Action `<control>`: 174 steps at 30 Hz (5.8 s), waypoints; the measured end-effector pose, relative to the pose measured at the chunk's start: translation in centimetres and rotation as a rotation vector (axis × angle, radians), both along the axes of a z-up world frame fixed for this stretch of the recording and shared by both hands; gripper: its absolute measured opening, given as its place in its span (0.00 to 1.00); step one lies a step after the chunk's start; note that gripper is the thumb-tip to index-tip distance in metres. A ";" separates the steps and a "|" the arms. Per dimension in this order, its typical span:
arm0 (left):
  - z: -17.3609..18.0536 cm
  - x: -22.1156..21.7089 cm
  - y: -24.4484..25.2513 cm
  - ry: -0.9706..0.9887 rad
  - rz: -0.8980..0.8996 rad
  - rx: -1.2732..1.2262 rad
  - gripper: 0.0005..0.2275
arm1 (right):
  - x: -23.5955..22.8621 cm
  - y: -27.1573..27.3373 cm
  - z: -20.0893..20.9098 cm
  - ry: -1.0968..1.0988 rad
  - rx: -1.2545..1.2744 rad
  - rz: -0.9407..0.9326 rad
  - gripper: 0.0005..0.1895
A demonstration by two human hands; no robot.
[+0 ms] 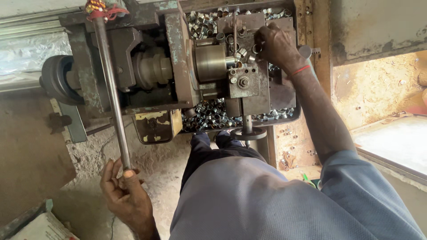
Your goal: The person operates a manual metal press machine, repeatedly turning a wheel to shape small metal pieces. They use a red-handled tool to remove finished pieces from the machine and place them into a tray. The process is repeated continuously throughout the clip.
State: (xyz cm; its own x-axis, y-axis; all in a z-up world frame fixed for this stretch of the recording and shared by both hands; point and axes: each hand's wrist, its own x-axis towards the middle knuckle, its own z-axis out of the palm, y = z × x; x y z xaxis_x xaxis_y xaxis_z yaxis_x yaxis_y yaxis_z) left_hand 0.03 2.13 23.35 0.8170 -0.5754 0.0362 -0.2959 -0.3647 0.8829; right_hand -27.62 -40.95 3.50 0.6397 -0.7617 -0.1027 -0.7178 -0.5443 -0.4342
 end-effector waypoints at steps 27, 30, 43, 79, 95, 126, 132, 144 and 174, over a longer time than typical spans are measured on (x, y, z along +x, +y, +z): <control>-0.5 -0.2 0.6 -0.019 0.051 0.062 0.21 | 2.0 20.2 15.1 -1.179 0.677 -0.202 0.35; -0.6 -0.1 0.7 -0.015 0.029 0.045 0.21 | 2.2 20.8 14.6 -1.217 0.695 -0.167 0.48; -0.9 -0.2 1.1 -0.047 0.008 0.035 0.20 | 2.5 21.4 16.7 -0.992 0.117 -0.089 0.65; -0.3 0.2 0.4 0.018 -0.021 0.238 0.18 | 3.2 3.6 2.3 -0.309 0.418 -0.153 0.17; -0.3 0.4 0.4 -0.039 -0.022 0.314 0.17 | 6.8 3.2 3.4 -0.308 0.695 -0.332 0.19; -7.2 8.0 4.9 0.336 -0.148 0.562 0.24 | -13.3 24.5 -19.8 -0.531 0.575 -0.984 0.16; -11.7 12.4 7.5 0.369 -0.115 0.630 0.23 | -11.7 20.2 -22.6 -0.239 -0.270 -0.829 0.13; -6.8 7.0 4.2 0.257 -0.055 0.578 0.20 | -14.7 13.4 -24.6 0.104 0.132 -0.856 0.19; 1.5 1.3 -1.6 0.171 -0.060 0.595 0.28 | -17.5 31.4 -12.5 -1.001 0.846 -1.245 0.13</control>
State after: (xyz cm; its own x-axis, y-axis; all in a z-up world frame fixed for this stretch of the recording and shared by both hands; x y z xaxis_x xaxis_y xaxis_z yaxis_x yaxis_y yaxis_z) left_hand 1.31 0.56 24.81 0.7485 -0.5023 -0.4329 -0.2040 -0.7956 0.5704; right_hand -45.08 -9.51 -8.99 -0.1470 -0.7445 -0.6513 0.1907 0.6247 -0.7572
